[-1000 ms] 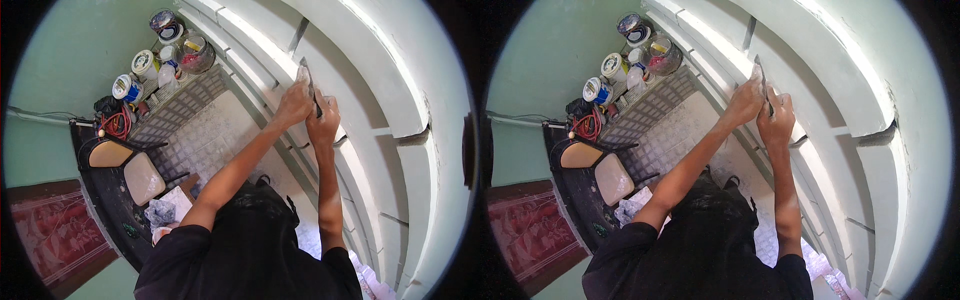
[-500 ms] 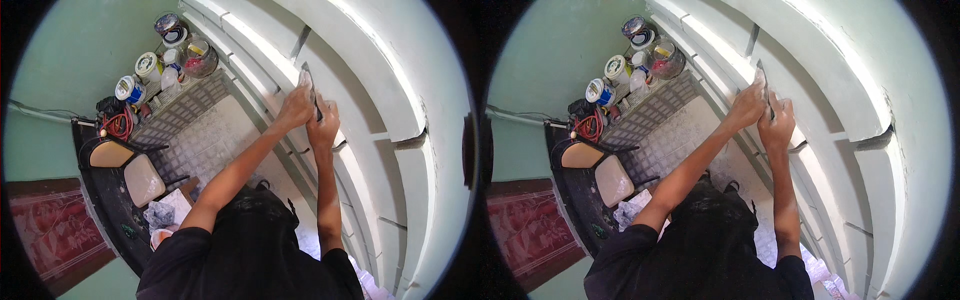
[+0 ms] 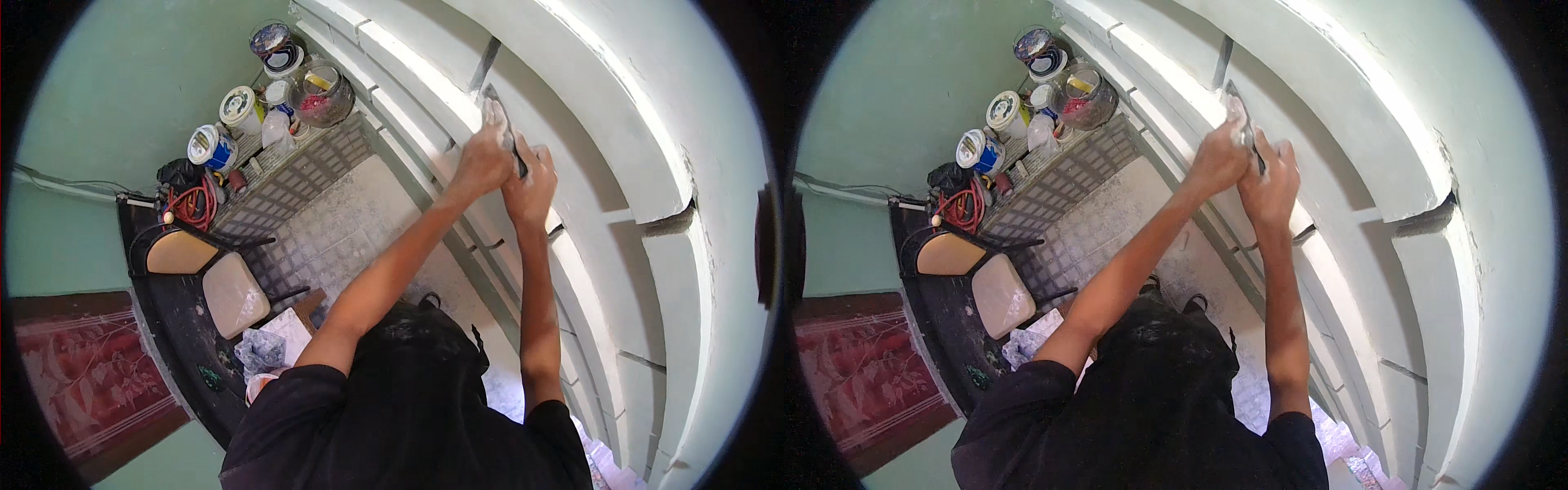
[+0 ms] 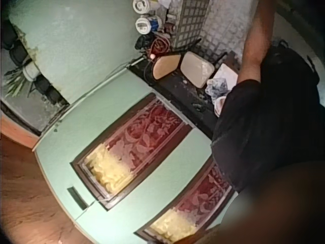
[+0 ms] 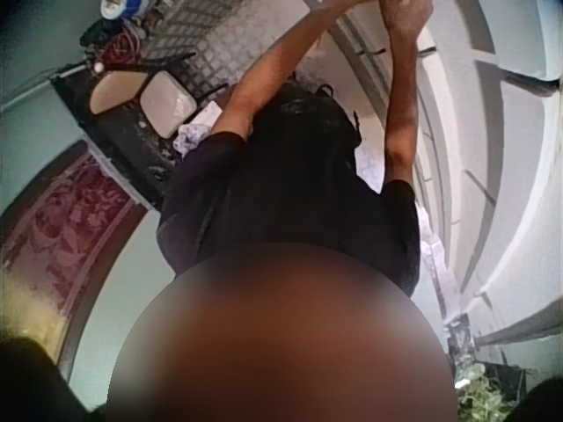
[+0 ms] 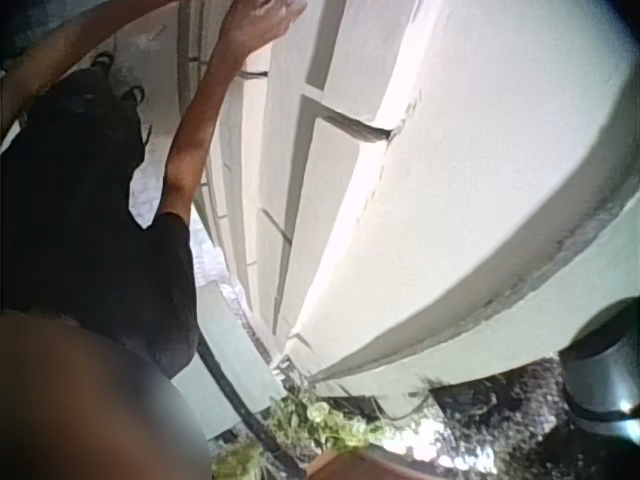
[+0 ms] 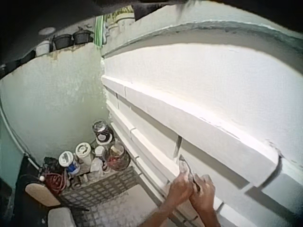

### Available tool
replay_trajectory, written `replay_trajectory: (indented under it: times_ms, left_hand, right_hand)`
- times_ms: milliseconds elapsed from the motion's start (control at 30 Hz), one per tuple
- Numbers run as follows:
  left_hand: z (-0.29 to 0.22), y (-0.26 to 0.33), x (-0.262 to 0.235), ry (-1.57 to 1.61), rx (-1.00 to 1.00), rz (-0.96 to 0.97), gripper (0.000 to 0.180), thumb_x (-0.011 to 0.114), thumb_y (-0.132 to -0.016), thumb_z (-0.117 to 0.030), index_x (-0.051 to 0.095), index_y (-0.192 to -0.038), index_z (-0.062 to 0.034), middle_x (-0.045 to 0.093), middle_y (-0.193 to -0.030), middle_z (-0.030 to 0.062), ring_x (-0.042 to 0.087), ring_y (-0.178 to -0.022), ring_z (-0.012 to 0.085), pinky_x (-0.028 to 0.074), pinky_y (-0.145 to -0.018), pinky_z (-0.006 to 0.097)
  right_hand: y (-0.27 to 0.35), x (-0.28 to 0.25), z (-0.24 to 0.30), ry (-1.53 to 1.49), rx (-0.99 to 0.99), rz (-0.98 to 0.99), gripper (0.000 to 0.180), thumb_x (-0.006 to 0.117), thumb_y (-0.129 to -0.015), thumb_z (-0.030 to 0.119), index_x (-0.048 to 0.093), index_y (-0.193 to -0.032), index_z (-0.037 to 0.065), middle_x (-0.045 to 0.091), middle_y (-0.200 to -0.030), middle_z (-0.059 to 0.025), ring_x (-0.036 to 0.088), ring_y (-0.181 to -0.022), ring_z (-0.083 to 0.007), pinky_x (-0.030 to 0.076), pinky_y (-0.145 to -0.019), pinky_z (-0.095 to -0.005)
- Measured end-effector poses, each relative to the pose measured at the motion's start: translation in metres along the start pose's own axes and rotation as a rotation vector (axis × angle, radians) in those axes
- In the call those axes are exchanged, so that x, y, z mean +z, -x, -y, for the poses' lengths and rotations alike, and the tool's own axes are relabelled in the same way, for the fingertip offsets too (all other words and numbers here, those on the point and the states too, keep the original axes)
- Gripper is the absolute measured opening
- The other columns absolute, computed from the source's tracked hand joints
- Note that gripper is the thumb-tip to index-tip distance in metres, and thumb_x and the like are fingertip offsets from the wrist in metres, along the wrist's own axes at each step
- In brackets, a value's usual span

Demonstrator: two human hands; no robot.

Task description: Applying putty to gaps in a wall and around a small pipe using a putty knife.

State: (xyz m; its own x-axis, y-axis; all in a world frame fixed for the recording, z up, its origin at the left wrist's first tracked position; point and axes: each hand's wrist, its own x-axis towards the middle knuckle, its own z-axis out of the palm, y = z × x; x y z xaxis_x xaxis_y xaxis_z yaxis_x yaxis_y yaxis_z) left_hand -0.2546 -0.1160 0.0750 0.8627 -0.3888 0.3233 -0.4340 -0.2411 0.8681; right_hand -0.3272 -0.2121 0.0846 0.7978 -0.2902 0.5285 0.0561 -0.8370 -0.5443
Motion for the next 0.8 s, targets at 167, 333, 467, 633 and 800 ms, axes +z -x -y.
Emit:
replay_trajectory:
  times_ms: [167,333,467,633,800]
  left_hand:
    - [-0.006,-0.008,-0.018,0.039,-0.154,0.090,0.061,0.047,-0.088,-0.015,0.033,-0.142,0.0093,0.048,-0.133,0.0347,0.047,-0.126,0.0457,0.039,-0.106,0.041]
    - [-0.015,0.010,0.000,-0.049,0.114,0.008,0.070,0.049,-0.081,-0.009,0.027,-0.144,0.0131,0.034,-0.143,0.0379,0.036,-0.133,0.0464,0.030,-0.113,0.043]
    - [-0.006,-0.011,-0.014,0.115,-0.141,0.173,0.068,0.047,-0.083,-0.010,0.026,-0.144,0.0134,0.032,-0.144,0.0387,0.031,-0.137,0.0458,0.029,-0.114,0.041]
    - [-0.009,0.001,-0.016,0.192,-0.106,0.116,0.069,0.046,-0.085,-0.012,0.023,-0.145,0.0136,0.029,-0.145,0.0384,0.028,-0.139,0.0451,0.026,-0.116,0.040]
    - [-0.015,0.004,-0.009,0.153,-0.119,0.228,0.076,0.052,-0.080,-0.013,0.023,-0.145,0.0135,0.028,-0.147,0.0370,0.027,-0.140,0.0437,0.026,-0.116,0.039]
  right_hand:
    - [-0.006,0.007,0.011,0.018,0.027,0.007,0.039,0.061,-0.087,0.024,0.066,-0.120,0.003,0.053,-0.082,-0.0188,0.056,-0.075,-0.0352,0.047,-0.069,-0.0430]
    - [0.016,-0.010,0.000,-0.025,0.024,-0.047,0.040,0.061,-0.084,0.021,0.066,-0.118,0.001,0.054,-0.082,-0.0187,0.056,-0.075,-0.0357,0.047,-0.069,-0.0433]
    - [-0.008,0.005,0.001,-0.003,-0.041,-0.059,0.038,0.061,-0.083,0.018,0.067,-0.118,0.005,0.052,-0.081,-0.0177,0.056,-0.073,-0.0361,0.047,-0.068,-0.0437]
    - [-0.001,-0.004,0.008,-0.001,-0.036,-0.030,0.038,0.061,-0.083,0.017,0.067,-0.119,0.006,0.052,-0.081,-0.0180,0.056,-0.075,-0.0360,0.047,-0.068,-0.0442]
    - [0.004,-0.018,0.009,0.022,0.064,-0.012,0.039,0.060,-0.083,0.017,0.067,-0.120,0.007,0.054,-0.085,-0.0186,0.056,-0.076,-0.0374,0.047,-0.071,-0.0438]
